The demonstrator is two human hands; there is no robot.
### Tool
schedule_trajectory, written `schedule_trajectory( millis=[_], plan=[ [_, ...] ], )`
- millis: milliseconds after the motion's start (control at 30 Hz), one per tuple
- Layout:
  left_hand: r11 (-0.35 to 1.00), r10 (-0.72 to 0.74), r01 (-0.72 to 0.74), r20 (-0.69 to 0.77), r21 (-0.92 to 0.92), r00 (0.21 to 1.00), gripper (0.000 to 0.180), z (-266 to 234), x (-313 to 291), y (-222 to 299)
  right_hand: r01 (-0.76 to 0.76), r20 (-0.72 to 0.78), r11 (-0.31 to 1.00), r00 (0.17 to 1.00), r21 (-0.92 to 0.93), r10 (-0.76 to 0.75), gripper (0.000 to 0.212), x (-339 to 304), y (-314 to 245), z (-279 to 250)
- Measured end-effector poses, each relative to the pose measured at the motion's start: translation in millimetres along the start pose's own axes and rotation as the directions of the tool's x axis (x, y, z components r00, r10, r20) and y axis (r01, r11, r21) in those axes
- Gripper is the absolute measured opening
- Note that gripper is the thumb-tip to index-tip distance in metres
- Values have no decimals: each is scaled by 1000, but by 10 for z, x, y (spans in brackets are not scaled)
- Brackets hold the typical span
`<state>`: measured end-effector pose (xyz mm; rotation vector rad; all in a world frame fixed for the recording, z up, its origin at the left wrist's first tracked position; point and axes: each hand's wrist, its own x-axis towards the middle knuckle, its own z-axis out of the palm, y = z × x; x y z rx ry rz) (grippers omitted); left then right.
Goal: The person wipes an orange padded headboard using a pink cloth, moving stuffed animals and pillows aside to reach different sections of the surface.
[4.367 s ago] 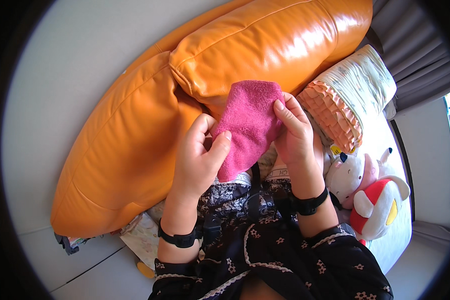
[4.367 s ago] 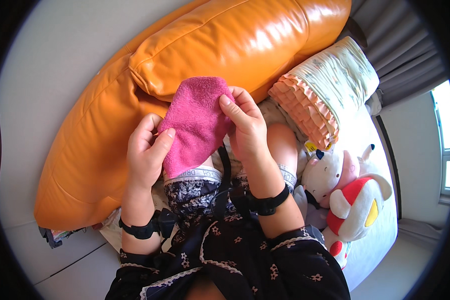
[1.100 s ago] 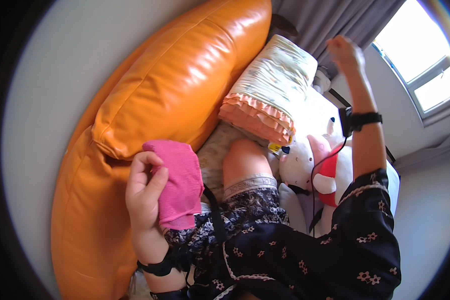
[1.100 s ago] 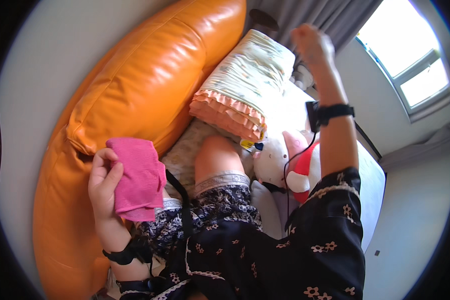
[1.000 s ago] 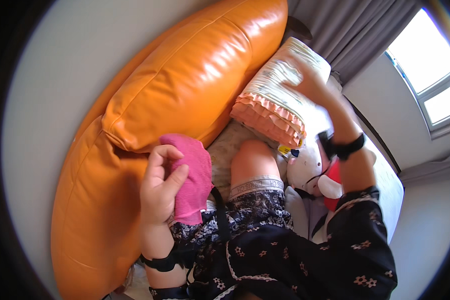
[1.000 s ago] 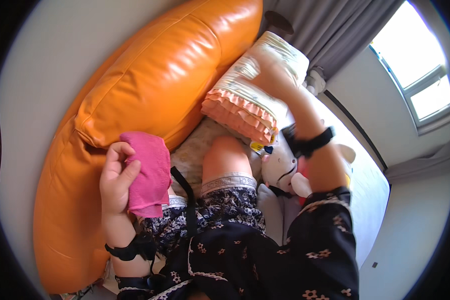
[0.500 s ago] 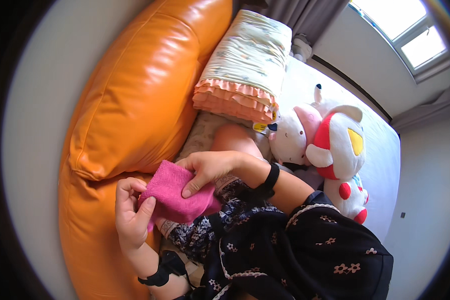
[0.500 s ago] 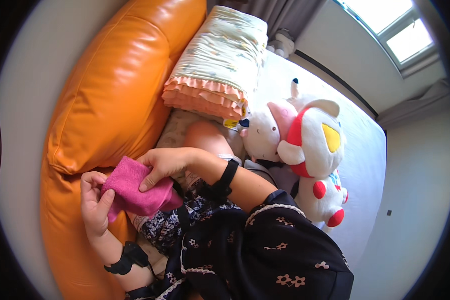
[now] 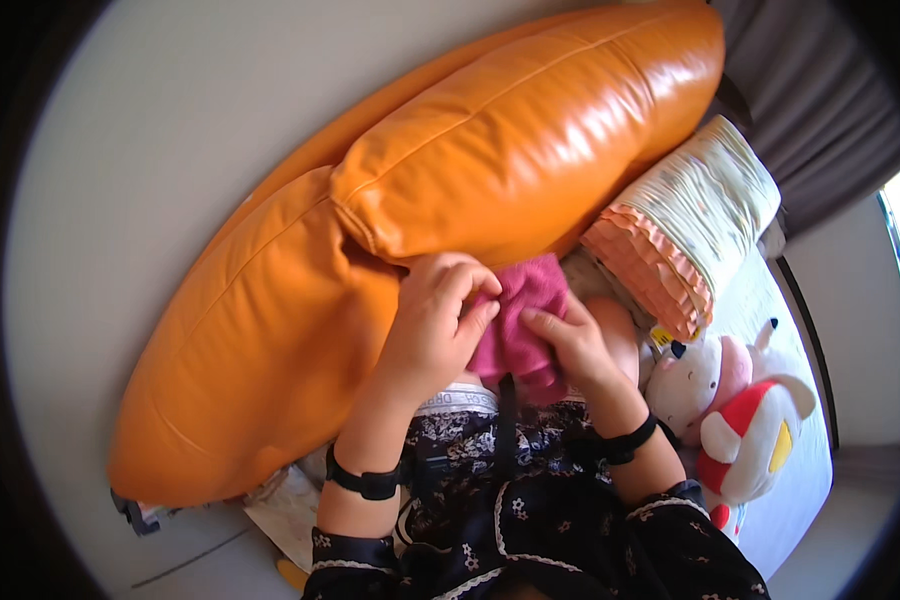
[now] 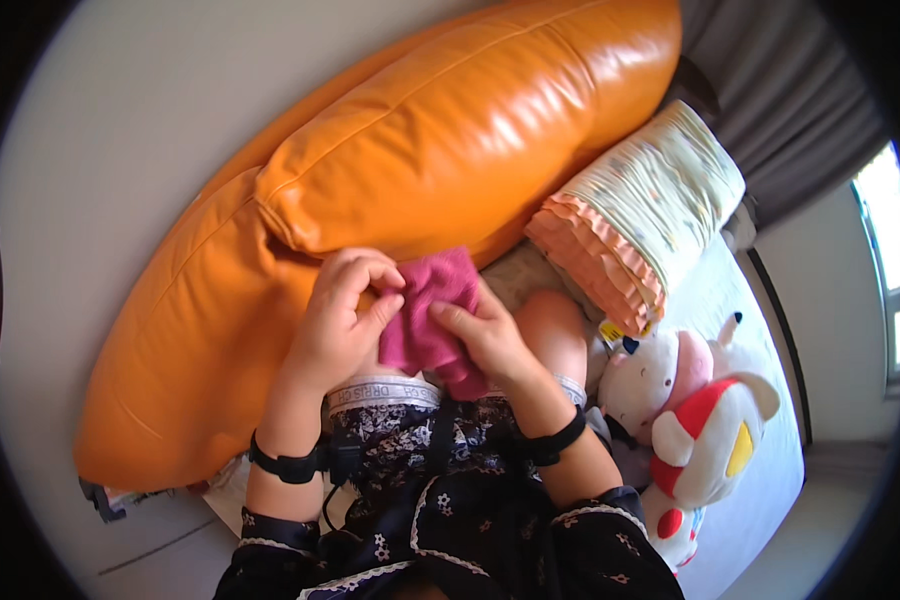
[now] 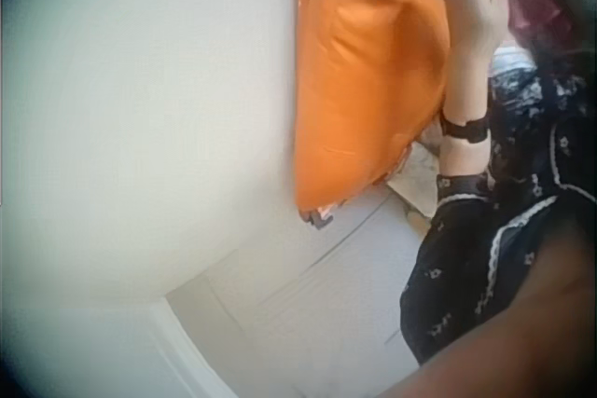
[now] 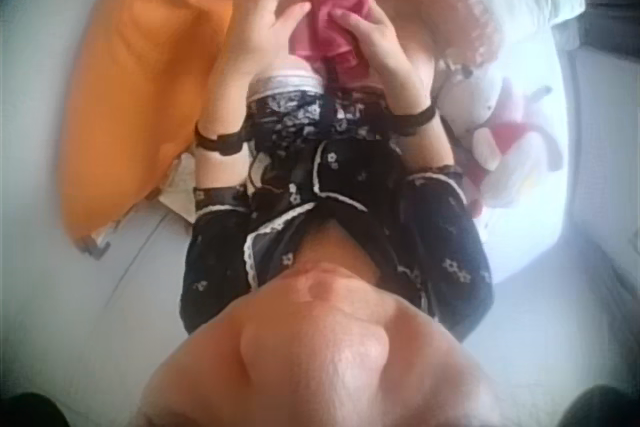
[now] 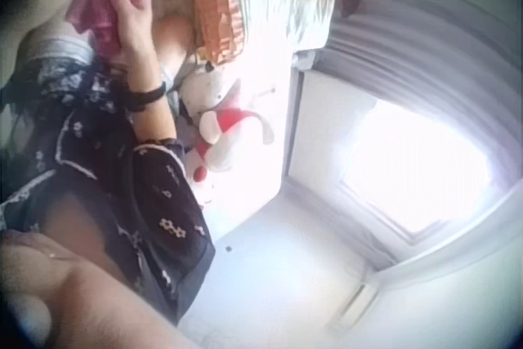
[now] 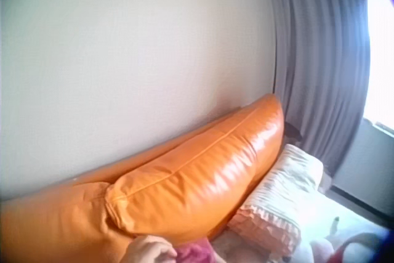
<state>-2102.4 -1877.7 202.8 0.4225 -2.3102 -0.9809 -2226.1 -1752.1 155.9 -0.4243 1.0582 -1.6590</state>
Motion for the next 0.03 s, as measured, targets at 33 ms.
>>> schedule_trajectory(
  millis=[33],
  plan=[
    [998,25,-27,21,64,999,14,-119,29,-62,59,50,995,997,-76,-55,39,87,-75,3]
  ],
)
